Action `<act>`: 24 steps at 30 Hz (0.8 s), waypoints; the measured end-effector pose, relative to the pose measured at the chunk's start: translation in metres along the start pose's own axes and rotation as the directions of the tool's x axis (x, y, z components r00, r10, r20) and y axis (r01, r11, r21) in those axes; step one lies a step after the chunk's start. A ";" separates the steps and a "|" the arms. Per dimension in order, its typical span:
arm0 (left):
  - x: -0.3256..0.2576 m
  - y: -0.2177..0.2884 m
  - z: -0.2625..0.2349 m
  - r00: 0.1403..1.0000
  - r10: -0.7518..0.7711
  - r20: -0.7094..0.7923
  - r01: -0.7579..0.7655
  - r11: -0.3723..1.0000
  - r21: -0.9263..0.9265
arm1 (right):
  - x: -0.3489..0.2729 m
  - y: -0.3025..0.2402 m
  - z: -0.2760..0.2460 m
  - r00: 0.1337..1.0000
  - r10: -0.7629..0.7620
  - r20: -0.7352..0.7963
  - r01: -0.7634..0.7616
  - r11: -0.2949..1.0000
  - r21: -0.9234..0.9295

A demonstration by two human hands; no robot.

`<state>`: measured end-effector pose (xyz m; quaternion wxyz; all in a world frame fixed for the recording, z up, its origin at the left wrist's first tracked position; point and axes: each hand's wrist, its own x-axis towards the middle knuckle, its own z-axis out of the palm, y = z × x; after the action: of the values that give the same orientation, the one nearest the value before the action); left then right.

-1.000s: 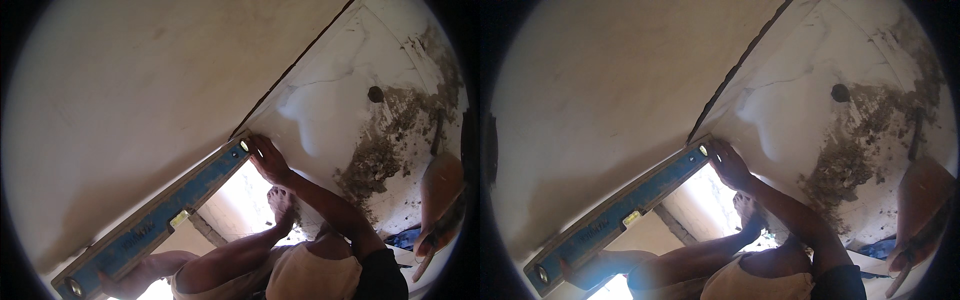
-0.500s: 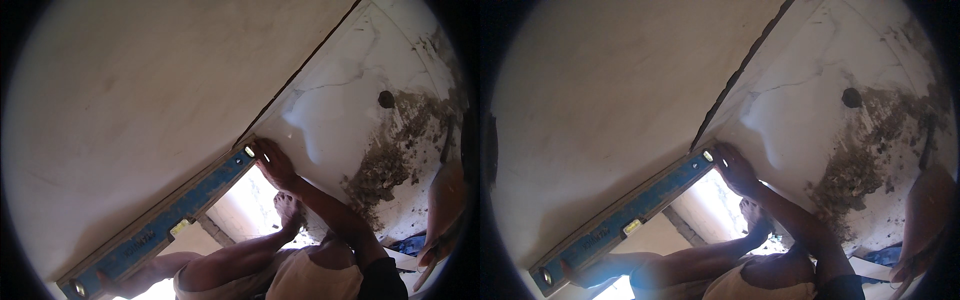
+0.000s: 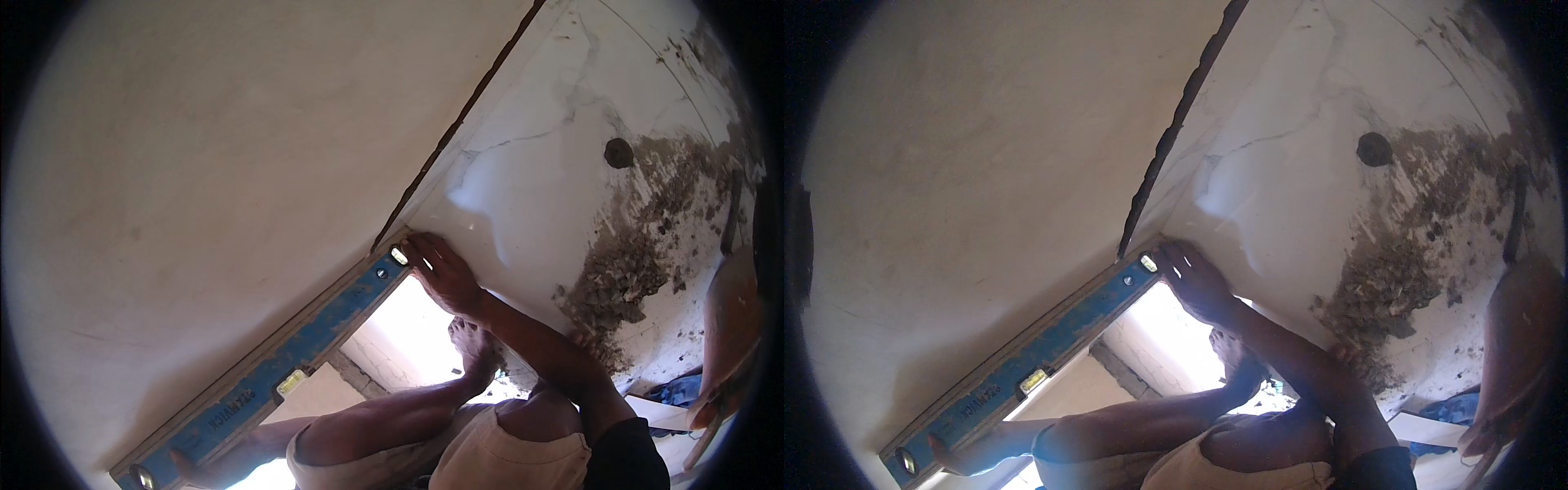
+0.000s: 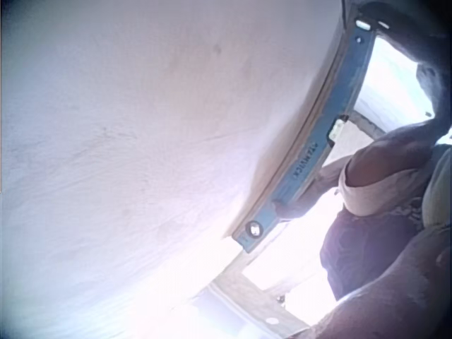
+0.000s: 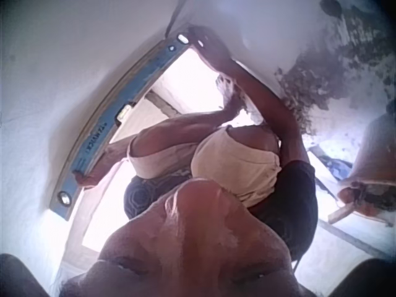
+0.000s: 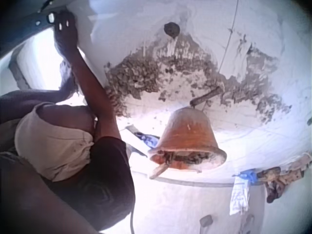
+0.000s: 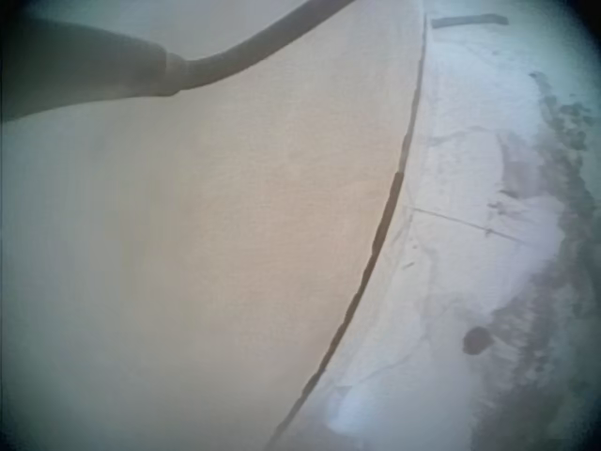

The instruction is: The person scoops a gray substance from a bucket using a trowel and applies it to the gap between the floor and the wall. They smooth the substance along the joint and use a level tool to check the alignment.

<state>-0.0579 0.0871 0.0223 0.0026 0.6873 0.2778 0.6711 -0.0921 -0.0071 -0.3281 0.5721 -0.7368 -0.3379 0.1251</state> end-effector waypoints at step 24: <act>-0.018 -0.013 -0.014 0.997 0.069 0.028 -0.069 0.997 -0.019 | 0.000 0.003 0.006 0.999 -0.034 -0.034 0.035 0.998 0.047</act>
<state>-0.0744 0.0864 0.0025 -0.0104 0.7059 0.2477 0.6635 -0.0948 -0.0027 -0.3328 0.5971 -0.7190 -0.3380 0.1109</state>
